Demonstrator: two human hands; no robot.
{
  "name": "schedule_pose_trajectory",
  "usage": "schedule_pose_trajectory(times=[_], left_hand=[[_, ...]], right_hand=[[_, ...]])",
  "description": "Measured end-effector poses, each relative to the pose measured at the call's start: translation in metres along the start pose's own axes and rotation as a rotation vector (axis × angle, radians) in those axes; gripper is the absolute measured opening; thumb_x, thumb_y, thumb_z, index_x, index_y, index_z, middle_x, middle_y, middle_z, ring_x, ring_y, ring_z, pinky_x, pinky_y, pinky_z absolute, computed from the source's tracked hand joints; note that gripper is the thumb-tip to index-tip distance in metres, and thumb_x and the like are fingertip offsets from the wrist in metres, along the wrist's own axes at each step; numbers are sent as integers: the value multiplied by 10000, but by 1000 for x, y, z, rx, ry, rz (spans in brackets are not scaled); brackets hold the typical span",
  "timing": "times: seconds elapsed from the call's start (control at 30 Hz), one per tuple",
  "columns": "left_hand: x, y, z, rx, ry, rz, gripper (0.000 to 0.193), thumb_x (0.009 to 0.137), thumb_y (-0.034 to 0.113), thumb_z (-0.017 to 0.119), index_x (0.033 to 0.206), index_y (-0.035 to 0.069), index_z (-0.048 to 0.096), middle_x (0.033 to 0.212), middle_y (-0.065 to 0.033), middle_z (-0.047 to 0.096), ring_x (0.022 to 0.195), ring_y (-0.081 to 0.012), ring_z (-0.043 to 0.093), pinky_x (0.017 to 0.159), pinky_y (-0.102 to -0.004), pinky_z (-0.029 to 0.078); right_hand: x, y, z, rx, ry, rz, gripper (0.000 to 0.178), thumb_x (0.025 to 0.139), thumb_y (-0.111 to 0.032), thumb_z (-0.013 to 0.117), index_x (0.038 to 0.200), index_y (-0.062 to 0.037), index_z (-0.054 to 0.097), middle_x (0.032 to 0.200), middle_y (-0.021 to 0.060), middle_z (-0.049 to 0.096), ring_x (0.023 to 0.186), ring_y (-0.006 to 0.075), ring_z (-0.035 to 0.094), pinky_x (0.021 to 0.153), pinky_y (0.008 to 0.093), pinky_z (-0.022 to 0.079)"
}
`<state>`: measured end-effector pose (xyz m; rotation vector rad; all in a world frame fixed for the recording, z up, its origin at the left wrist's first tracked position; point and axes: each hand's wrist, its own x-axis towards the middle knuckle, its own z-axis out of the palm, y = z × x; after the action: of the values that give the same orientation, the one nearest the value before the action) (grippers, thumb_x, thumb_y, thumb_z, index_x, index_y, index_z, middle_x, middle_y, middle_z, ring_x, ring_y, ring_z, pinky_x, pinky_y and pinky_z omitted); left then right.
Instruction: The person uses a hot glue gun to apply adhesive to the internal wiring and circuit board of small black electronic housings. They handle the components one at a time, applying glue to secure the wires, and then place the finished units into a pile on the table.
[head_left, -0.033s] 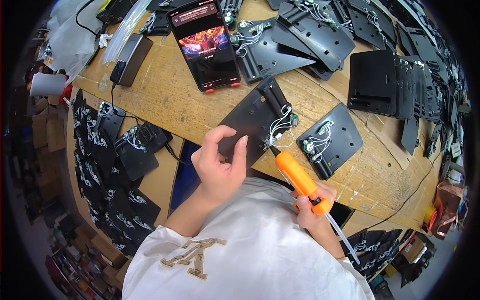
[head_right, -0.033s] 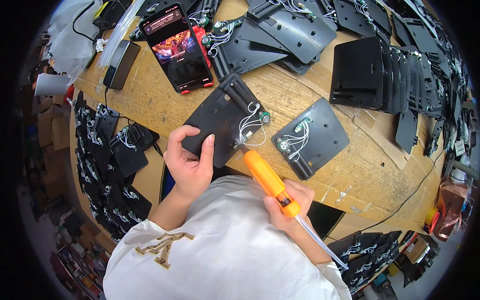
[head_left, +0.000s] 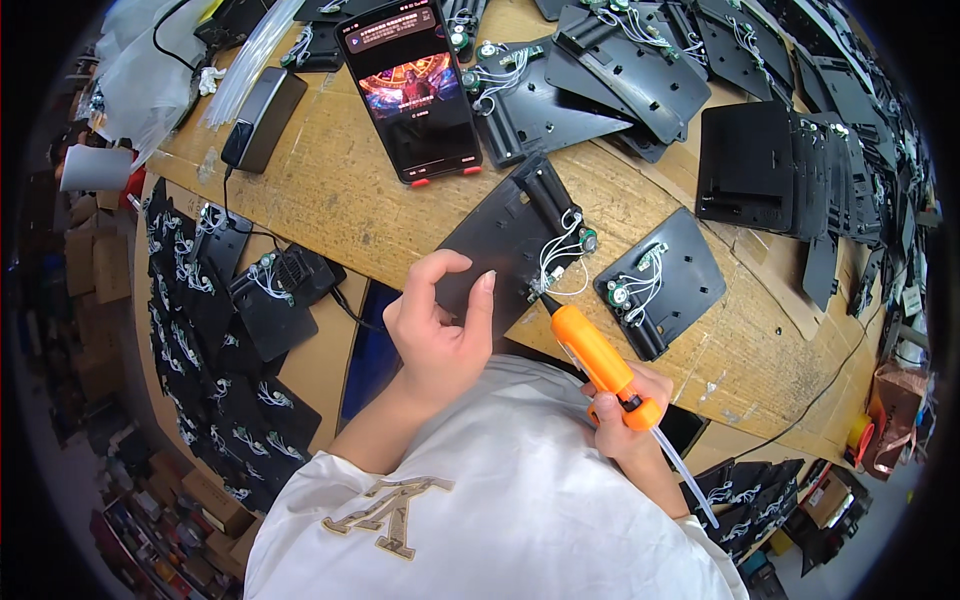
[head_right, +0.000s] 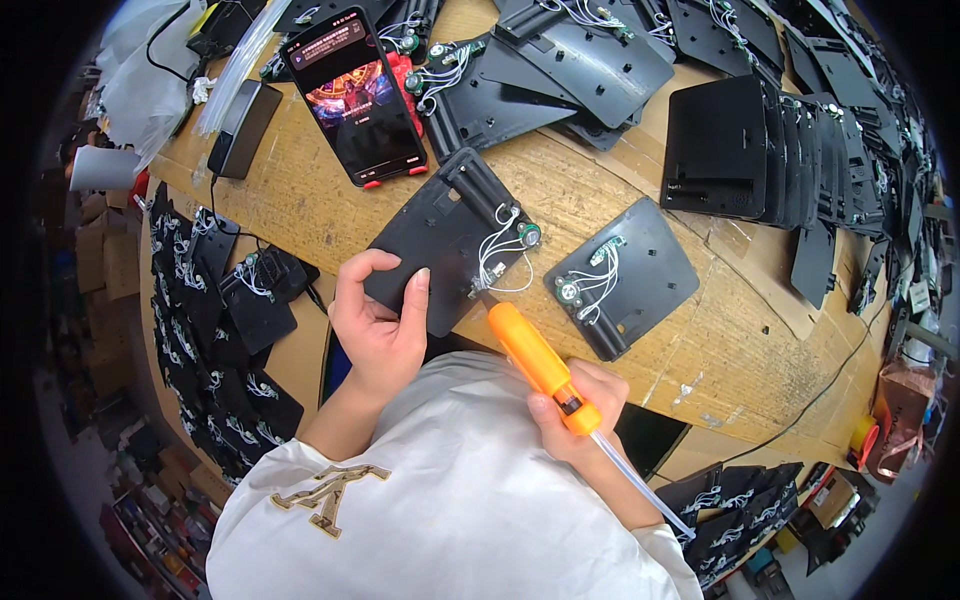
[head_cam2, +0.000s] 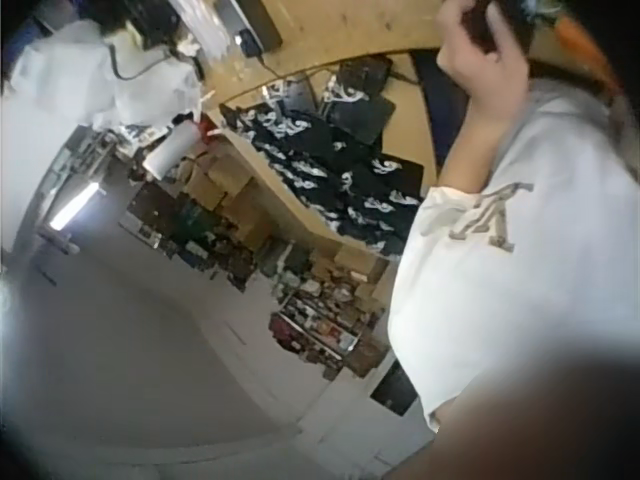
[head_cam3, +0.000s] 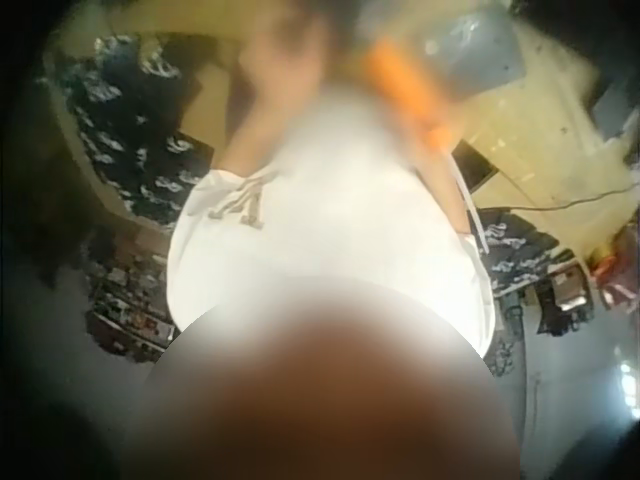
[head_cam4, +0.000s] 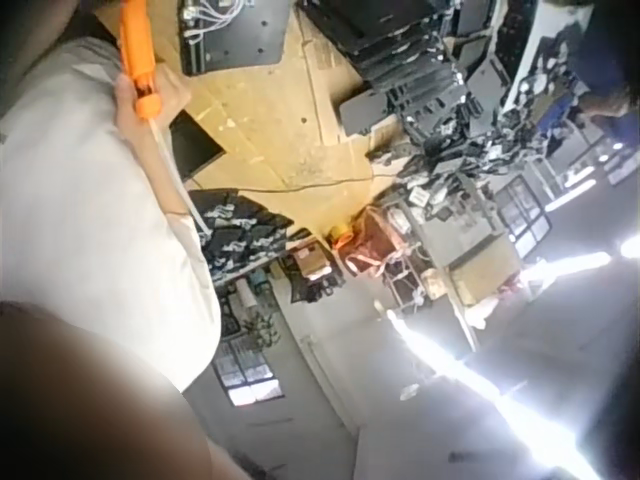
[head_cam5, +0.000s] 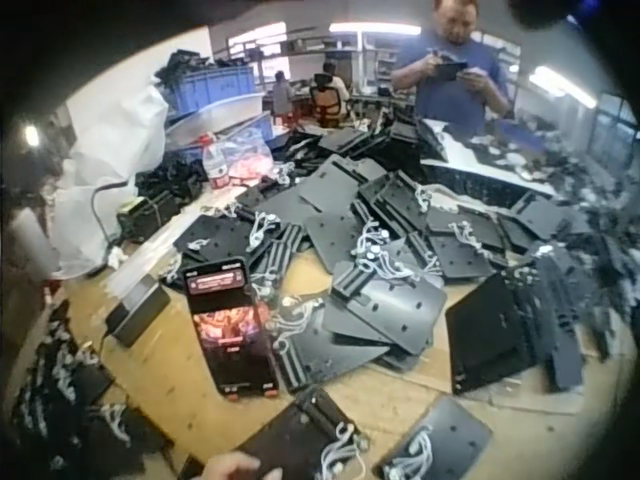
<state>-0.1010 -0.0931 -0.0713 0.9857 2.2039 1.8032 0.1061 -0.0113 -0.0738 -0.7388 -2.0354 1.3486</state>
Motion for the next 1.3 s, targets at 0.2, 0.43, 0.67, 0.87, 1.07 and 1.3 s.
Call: schedule_pose_trajectory(times=[0.2, 0.43, 0.67, 0.87, 1.07, 1.3], left_hand=[[0, 4, 0, -18, 10, -107, 236, 820, -12, 691, 994, -20, 533, 787, -38, 605, 483, -11, 465, 393, -191, 333], [3, -5, -3, -184, -1, -172, 231, 832, -57, 658, 1012, -12, 521, 866, -44, 593, 650, -38, 535, 542, -170, 417], [16, -1, -40, -88, -251, -94, 232, 804, -57, 683, 993, -13, 556, 846, -30, 587, 636, -25, 515, 498, -180, 379], [18, 7, -38, 22, -252, 23, 228, 792, -49, 697, 973, -8, 564, 754, -17, 602, 502, -4, 468, 412, -180, 319], [14, 10, -41, -16, -321, -97, 253, 813, -100, 653, 1010, -15, 518, 915, -52, 557, 770, -73, 554, 642, -192, 452], [12, 6, -43, 23, -331, -121, 261, 813, -100, 654, 1014, -12, 512, 927, -53, 555, 787, -75, 554, 659, -194, 456]], right_hand=[[-1, 0, -1, -14, -12, 1, 341, 777, -268, 700, 617, -26, 521, 513, 69, 360, 416, 234, 378, 420, 336, 274], [-1, -13, -7, -184, -76, 147, 373, 774, -285, 702, 617, -11, 504, 543, 95, 450, 447, 261, 446, 433, 336, 312], [-18, -11, -28, 541, -45, 250, 481, 937, -384, 549, 1159, 42, 536, 927, 209, 638, 863, 333, 647, 771, 464, 538], [-3, 11, -22, 136, -77, 211, 466, 994, -388, 465, 1175, 34, 542, 837, 171, 657, 783, 291, 656, 766, 423, 531], [1, 7, -5, 189, 134, 205, 429, 938, -399, 538, 948, 1, 692, 668, 42, 673, 511, 111, 558, 510, 263, 435], [7, 1, -4, 247, 167, 233, 432, 936, -393, 541, 916, 14, 682, 600, 39, 623, 463, 114, 527, 470, 260, 414]])
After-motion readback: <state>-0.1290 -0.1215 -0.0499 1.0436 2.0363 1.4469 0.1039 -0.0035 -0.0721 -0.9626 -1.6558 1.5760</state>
